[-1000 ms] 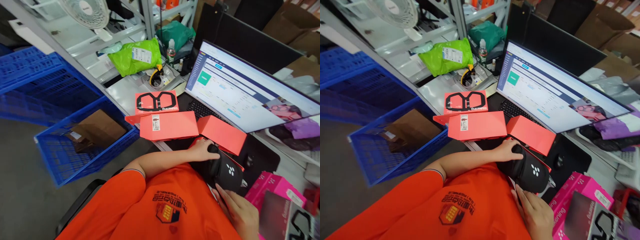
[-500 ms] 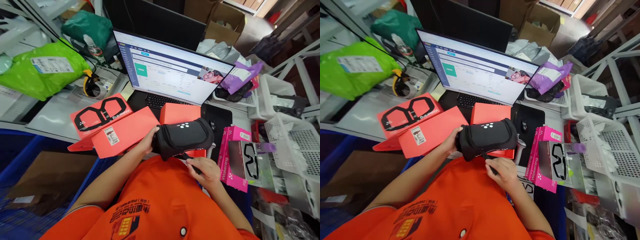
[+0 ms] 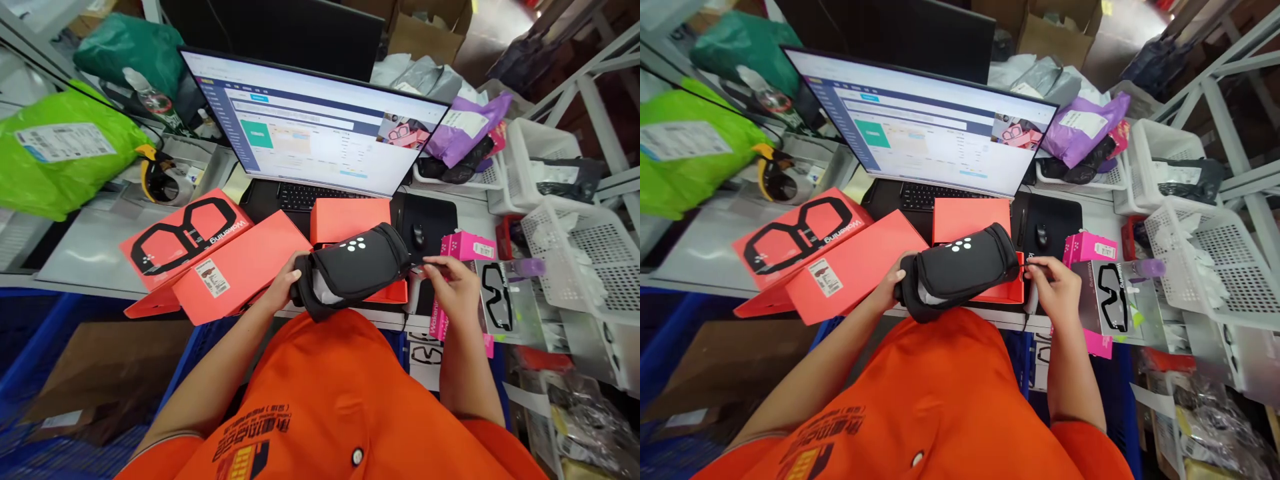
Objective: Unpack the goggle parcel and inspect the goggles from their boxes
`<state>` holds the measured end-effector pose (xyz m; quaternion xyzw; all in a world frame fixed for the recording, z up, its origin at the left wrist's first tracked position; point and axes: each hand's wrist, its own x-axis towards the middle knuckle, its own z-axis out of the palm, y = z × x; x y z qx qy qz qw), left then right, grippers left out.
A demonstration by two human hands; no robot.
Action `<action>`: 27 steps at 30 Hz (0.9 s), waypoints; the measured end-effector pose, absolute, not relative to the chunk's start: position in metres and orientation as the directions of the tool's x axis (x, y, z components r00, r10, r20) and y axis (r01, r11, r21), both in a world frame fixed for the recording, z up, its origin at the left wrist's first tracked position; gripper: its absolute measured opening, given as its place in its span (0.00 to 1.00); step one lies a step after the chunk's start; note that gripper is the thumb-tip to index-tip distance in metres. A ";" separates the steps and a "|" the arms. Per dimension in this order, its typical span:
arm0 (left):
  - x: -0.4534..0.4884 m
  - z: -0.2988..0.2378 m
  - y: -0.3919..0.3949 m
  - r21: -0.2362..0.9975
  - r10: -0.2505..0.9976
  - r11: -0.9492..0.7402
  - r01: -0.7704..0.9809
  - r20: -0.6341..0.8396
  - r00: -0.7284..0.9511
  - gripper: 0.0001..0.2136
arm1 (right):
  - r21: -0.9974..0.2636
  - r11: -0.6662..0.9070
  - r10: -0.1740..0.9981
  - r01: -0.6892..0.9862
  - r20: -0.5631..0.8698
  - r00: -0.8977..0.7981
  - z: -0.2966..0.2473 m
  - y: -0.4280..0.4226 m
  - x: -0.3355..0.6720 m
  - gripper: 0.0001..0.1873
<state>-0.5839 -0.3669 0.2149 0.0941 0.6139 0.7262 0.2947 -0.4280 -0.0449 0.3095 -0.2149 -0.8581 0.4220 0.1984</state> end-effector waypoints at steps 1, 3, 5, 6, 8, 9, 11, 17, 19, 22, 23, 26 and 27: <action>-0.585 0.215 -0.366 0.952 0.571 -0.053 -0.303 -0.220 -0.791 0.28 | -0.815 0.554 0.500 0.171 0.161 -0.851 0.314 -0.040 -0.436 0.10; -0.588 0.218 -0.364 0.952 0.614 -0.025 -0.305 -0.226 -0.756 0.29 | -0.828 0.558 0.381 0.059 0.192 -0.904 0.319 -0.030 -0.451 0.10; -0.592 0.223 -0.363 0.947 0.646 -0.011 -0.320 -0.238 -0.725 0.30 | -0.887 0.457 0.284 -0.059 0.208 -0.936 0.315 -0.021 -0.465 0.13; -0.593 0.226 -0.363 0.944 0.664 -0.008 -0.329 -0.241 -0.708 0.30 | -0.930 0.357 0.277 -0.092 0.200 -0.940 0.310 -0.017 -0.471 0.16; -0.597 0.232 -0.364 0.943 0.703 0.000 -0.334 -0.237 -0.670 0.31 | -0.986 0.144 0.320 -0.086 0.128 -0.939 0.295 -0.013 -0.482 0.22; -0.598 0.234 -0.365 0.944 0.721 0.008 -0.329 -0.234 -0.653 0.31 | -0.996 0.068 0.352 -0.061 0.081 -0.932 0.287 -0.012 -0.487 0.25; -0.600 0.239 -0.365 0.952 0.742 0.039 -0.302 -0.230 -0.630 0.30 | -1.000 0.009 0.411 -0.007 0.010 -0.911 0.274 -0.013 -0.495 0.28; -0.602 0.244 -0.356 0.959 0.779 0.128 -0.252 -0.254 -0.574 0.29 | -0.985 0.171 0.099 0.017 0.000 -0.995 0.283 -0.018 -0.520 0.28; -0.602 0.243 -0.353 0.959 0.799 0.131 -0.251 -0.252 -0.547 0.29 | -0.983 0.164 -0.056 0.087 -0.098 -0.994 0.288 -0.016 -0.529 0.27; -0.601 0.240 -0.352 0.964 0.811 0.117 -0.239 -0.232 -0.537 0.30 | -0.978 0.032 -0.043 0.208 -0.209 -0.977 0.281 -0.012 -0.538 0.29; -0.600 0.240 -0.352 0.967 0.812 0.110 -0.230 -0.221 -0.541 0.30 | -0.973 -0.011 0.008 0.232 -0.232 -0.973 0.277 -0.010 -0.540 0.29; -0.599 0.243 -0.350 0.972 0.821 0.099 -0.213 -0.200 -0.534 0.30 | -0.952 -0.039 0.135 0.303 -0.305 -0.943 0.261 -0.005 -0.544 0.27; -0.598 0.245 -0.348 0.972 0.829 0.103 -0.209 -0.200 -0.522 0.30 | -0.938 -0.019 0.150 0.346 -0.345 -0.927 0.257 -0.005 -0.545 0.24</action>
